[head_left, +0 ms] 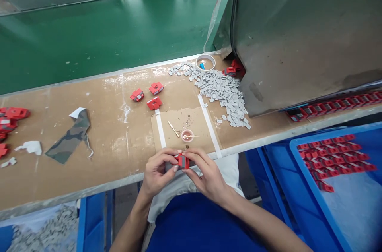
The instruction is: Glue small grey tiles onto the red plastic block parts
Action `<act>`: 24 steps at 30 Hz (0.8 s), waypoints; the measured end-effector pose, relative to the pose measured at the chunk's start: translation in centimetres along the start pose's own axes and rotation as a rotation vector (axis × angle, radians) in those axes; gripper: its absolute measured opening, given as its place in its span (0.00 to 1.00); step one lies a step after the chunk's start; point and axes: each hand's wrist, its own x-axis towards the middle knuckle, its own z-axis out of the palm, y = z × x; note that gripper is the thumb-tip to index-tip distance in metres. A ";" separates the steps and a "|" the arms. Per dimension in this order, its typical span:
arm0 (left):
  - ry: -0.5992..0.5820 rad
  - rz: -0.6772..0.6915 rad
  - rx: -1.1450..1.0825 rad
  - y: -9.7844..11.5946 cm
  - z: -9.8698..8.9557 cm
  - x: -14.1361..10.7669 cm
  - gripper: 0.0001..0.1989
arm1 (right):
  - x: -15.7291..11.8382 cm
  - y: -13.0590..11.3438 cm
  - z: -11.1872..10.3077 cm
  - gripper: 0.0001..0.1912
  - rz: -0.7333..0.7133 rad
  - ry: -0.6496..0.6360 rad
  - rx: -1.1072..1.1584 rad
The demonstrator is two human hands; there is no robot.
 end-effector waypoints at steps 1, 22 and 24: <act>-0.003 0.001 -0.003 0.0 0.0 0.0 0.03 | -0.1 0.1 0.1 0.14 0.027 0.013 0.036; -0.178 0.161 0.221 0.1 -0.3 0.6 0.16 | 0.7 -1.5 -1.6 0.06 0.196 -0.158 0.030; -0.201 0.168 0.232 0.0 -0.5 0.5 0.15 | 0.5 -1.2 -1.2 0.08 0.197 -0.143 0.018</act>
